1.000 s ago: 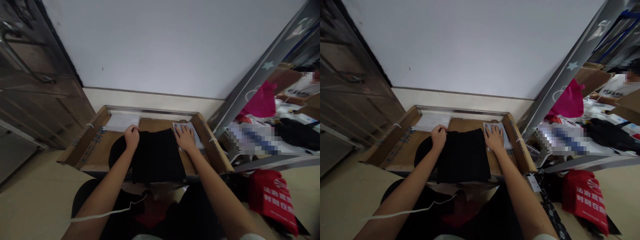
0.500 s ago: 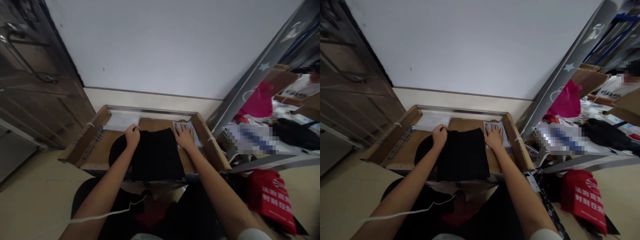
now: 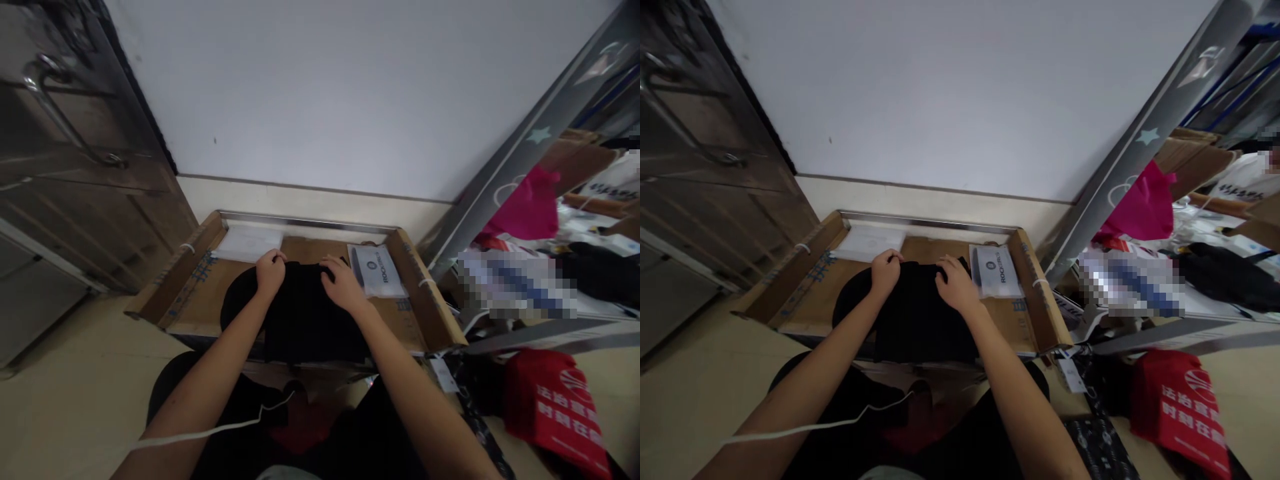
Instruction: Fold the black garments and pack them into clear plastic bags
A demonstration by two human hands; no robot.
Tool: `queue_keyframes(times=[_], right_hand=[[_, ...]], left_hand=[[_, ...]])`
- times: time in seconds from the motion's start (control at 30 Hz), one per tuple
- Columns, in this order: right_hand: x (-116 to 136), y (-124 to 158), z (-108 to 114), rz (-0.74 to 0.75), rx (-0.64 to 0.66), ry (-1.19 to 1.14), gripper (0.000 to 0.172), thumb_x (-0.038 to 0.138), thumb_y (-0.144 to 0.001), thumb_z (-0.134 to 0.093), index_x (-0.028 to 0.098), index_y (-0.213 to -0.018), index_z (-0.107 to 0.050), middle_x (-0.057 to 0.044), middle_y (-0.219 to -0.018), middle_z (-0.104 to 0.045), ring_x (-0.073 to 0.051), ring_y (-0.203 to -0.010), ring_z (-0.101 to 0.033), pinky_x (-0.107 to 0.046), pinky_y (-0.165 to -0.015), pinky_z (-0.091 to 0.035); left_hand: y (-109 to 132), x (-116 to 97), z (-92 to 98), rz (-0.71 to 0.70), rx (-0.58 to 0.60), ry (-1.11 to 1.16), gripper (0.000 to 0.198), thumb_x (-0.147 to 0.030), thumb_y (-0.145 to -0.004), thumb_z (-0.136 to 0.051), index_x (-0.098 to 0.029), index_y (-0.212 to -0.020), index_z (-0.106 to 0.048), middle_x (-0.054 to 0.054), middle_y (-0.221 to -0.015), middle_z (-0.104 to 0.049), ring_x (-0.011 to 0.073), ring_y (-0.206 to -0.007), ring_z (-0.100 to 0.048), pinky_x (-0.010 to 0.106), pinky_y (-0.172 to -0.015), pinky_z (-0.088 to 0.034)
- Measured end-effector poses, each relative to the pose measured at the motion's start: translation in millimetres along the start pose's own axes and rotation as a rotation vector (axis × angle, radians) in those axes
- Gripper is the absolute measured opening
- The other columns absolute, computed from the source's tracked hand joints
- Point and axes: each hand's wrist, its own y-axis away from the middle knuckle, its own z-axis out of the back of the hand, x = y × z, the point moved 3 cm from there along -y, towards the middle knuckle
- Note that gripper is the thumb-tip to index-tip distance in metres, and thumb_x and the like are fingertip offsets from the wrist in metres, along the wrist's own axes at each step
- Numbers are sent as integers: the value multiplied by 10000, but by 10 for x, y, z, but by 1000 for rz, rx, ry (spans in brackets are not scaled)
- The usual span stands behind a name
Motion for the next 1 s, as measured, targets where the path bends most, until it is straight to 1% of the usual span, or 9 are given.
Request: queue_keyframes(times=[0.17,0.27,0.37,0.43,0.53,0.63,0.73,0.9,1.0], right_hand=[[-213,36,-106,-32,-154,-66,370,128,-862,-464,182,-1145,-696,-126,-1251,-681,-253,-1304,-557,-491,-1207,-342],[-366,70,-95,-63,-274,-143,410,140,-858,-476,174,-1225,-654,-147,-1373,-601,-269,-1355,-514,-503,-1191,-372],[-478,94,-146,-165,-282,-143,501,159,-838,-511,139,-1333,-585,-190,-1502,-477,-318,-1441,-414,-554,-1192,-357],[-519,99,-200,-211,-253,-117,529,158,-819,-533,118,-1345,-576,-209,-1528,-449,-346,-1464,-370,-579,-1195,-337],[-539,93,-256,-213,-227,-88,499,141,-799,-546,132,-1292,-622,-197,-1495,-497,-348,-1451,-379,-579,-1197,-328],[-542,79,-265,-202,-216,-67,447,142,-797,-543,138,-1225,-672,-186,-1415,-573,-340,-1405,-431,-573,-1191,-341],[-539,68,-239,-184,-229,-59,438,144,-792,-543,114,-1202,-695,-199,-1385,-596,-338,-1357,-482,-555,-1185,-359],[-507,90,-163,-146,-292,-119,484,136,-776,-537,112,-1234,-689,-191,-1414,-585,-331,-1351,-501,-550,-1184,-374],[-465,118,-100,-109,-349,-189,495,130,-771,-532,145,-1241,-686,-165,-1398,-598,-309,-1340,-522,-545,-1182,-383]], left_hand=[[30,-8,-5,31,88,-120,227,-136,-757,-460,-218,-675,-655,14,-743,-697,205,-790,-640,314,-768,-466],[10,-33,-34,53,134,-184,232,-147,-781,-464,-215,-716,-677,22,-800,-720,211,-845,-656,322,-814,-480],[-42,-118,-14,25,206,-217,237,-127,-791,-465,-204,-785,-689,51,-882,-738,222,-908,-669,338,-875,-496],[-43,-191,106,-60,218,-299,244,-127,-797,-489,-191,-892,-704,85,-987,-737,244,-1010,-658,369,-969,-482],[85,-212,498,-143,102,-558,311,-225,-818,-573,-166,-1100,-688,144,-1141,-693,319,-1205,-576,466,-1109,-389],[349,-56,965,12,57,-734,440,-348,-833,-606,-112,-1203,-646,191,-1149,-681,357,-1171,-596,482,-1048,-437],[602,94,1270,121,74,-799,367,-387,-880,-543,-147,-1115,-688,167,-1039,-705,340,-1030,-654,434,-915,-495],[724,13,1371,94,9,-760,235,-362,-895,-505,-218,-858,-687,103,-913,-699,286,-909,-660,371,-827,-484],[684,-162,1354,93,-32,-694,207,-344,-911,-484,-222,-873,-647,91,-912,-706,272,-903,-663,352,-815,-474]])
